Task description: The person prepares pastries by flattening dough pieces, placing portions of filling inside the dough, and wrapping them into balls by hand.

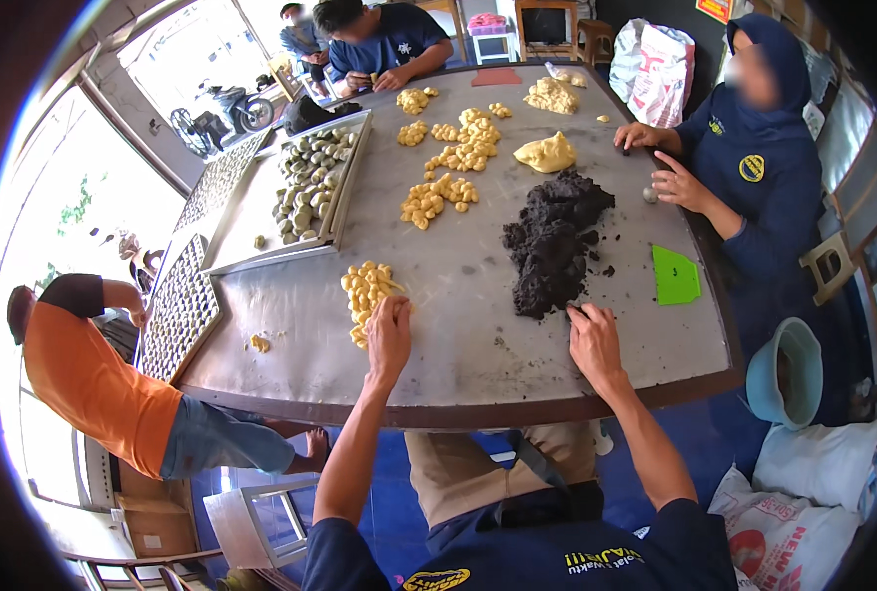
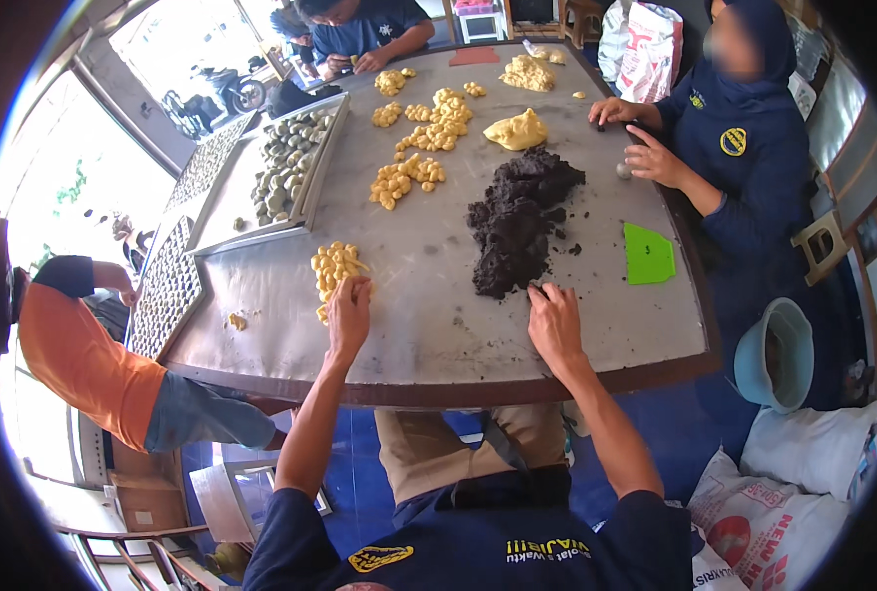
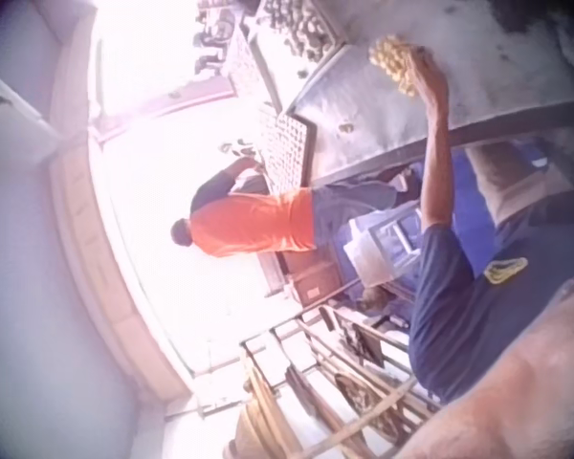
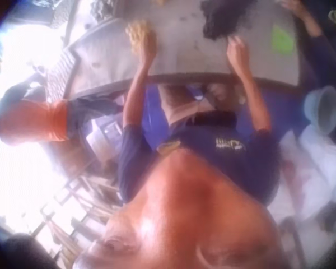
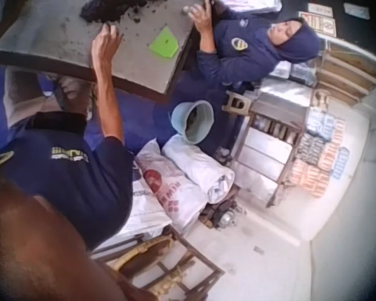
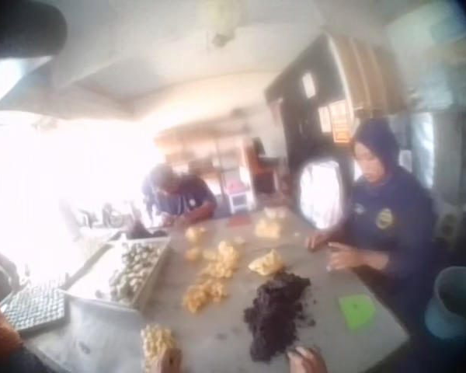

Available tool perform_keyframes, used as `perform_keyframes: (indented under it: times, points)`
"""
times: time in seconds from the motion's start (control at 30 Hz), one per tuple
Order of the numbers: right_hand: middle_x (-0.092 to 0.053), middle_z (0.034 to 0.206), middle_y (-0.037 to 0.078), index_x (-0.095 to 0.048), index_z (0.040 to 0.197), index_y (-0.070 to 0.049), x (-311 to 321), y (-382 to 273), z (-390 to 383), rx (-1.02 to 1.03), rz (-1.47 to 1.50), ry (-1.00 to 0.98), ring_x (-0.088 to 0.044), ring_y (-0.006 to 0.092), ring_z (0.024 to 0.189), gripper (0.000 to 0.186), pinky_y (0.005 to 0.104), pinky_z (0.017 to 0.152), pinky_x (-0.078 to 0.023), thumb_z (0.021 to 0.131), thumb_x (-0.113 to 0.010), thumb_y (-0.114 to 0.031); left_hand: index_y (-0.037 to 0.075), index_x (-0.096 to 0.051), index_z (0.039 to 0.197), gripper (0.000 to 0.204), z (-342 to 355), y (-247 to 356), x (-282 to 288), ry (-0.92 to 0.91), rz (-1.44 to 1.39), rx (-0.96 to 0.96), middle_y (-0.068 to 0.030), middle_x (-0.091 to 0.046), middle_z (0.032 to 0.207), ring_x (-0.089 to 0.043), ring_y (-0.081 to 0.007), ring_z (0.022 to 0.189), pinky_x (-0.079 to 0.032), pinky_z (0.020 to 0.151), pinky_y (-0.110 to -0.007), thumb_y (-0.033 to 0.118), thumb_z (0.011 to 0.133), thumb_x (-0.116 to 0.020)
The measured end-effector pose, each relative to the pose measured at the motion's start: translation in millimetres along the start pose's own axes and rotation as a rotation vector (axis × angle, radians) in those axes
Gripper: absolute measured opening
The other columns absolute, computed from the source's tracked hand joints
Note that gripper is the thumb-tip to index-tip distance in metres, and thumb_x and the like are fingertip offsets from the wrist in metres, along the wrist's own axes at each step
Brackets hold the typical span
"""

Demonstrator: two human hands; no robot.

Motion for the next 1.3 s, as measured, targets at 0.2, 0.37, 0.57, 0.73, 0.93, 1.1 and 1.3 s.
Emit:
perform_keyframes:
  times: [0.2, 0.37, 0.57, 0.73, 0.93, 1.1, 1.3]
  points:
    - [-0.062, 0.103, 0.016, -0.071, 0.119, 0.000, 11.0, -0.4, 18.8, 0.098, -0.105, -0.214, -0.058, 0.0357, 0.095, 0.036, 0.0423, 0.088, -0.049, 0.085, -0.061, 0.004, 0.001, -0.066, 0.110, 0.020, 4.1, -24.4, -6.9, -0.064, 0.210, -0.223, -0.0213, -0.064, 0.099, -0.063, -0.0422, 0.099, -0.051, 0.088, -0.051, 0.006, 0.092, -0.060]
    - [-0.049, 0.141, 0.027, -0.050, 0.145, 0.002, 18.1, 10.5, -9.8, -0.091, -0.162, -0.105, -0.055, 0.0410, 0.117, 0.061, 0.0451, 0.102, -0.048, 0.085, -0.054, 0.011, 0.003, -0.061, 0.124, 0.036, -21.6, -8.2, 6.8, -0.153, 0.270, -0.211, -0.0241, -0.062, 0.107, -0.061, -0.0433, 0.106, -0.051, 0.088, -0.051, 0.004, 0.089, -0.053]
    - [-0.056, 0.136, 0.024, -0.052, 0.144, 0.000, 21.7, 2.1, -26.0, 0.020, -0.089, -0.118, -0.055, 0.0381, 0.122, 0.058, 0.0432, 0.102, -0.049, 0.087, -0.052, 0.012, 0.005, -0.063, 0.122, 0.034, -64.5, 26.6, 14.0, -0.293, 0.028, -0.285, -0.0195, -0.069, 0.106, -0.060, -0.0397, 0.109, -0.047, 0.100, -0.046, 0.003, 0.089, -0.055]
    - [-0.066, 0.119, 0.019, -0.067, 0.123, 0.005, 21.1, 1.1, 0.4, -0.107, 0.079, -0.077, -0.058, 0.0390, 0.114, 0.036, 0.0439, 0.098, -0.049, 0.088, -0.060, 0.009, 0.008, -0.068, 0.109, 0.018, -78.2, 22.1, -2.6, -0.175, 0.236, -0.588, -0.0072, -0.071, 0.104, -0.061, -0.0333, 0.115, -0.048, 0.098, -0.043, 0.012, 0.093, -0.064]
    - [-0.065, 0.110, 0.019, -0.070, 0.117, 0.005, 9.4, 3.5, -0.3, -0.012, -0.089, -0.081, -0.059, 0.0377, 0.100, 0.031, 0.0438, 0.092, -0.050, 0.089, -0.060, 0.004, 0.006, -0.065, 0.111, 0.022, -32.9, 37.2, -42.3, 0.120, 0.439, -0.496, -0.0116, -0.063, 0.123, -0.051, -0.0338, 0.128, -0.039, 0.107, -0.051, 0.022, 0.097, -0.061]
    - [-0.059, 0.107, 0.023, -0.067, 0.123, 0.007, 30.1, 7.1, 13.5, -0.052, -0.144, -0.237, -0.057, 0.0404, 0.104, 0.038, 0.0452, 0.092, -0.049, 0.086, -0.059, 0.007, 0.001, -0.057, 0.118, 0.040, -14.9, 25.2, -73.9, 0.102, 0.526, -0.565, -0.0194, -0.045, 0.140, -0.037, -0.0346, 0.139, -0.021, 0.115, -0.063, 0.031, 0.093, -0.063]
    - [-0.049, 0.139, 0.032, -0.049, 0.139, 0.012, 22.7, 23.2, -8.1, -0.107, -0.195, -0.134, -0.048, 0.0454, 0.132, 0.054, 0.0437, 0.111, -0.043, 0.085, -0.051, 0.012, 0.000, -0.059, 0.116, 0.043, -15.4, 27.9, -70.9, -0.087, 0.563, -0.727, -0.0167, -0.049, 0.135, -0.037, -0.0316, 0.140, -0.018, 0.117, -0.061, 0.036, 0.091, -0.062]
Point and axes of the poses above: each hand's wrist, its own z-axis towards the middle knuckle, its own x-axis out of the back of the hand, y = z × x, the point moved 1 cm from there along z, towards the middle knuckle
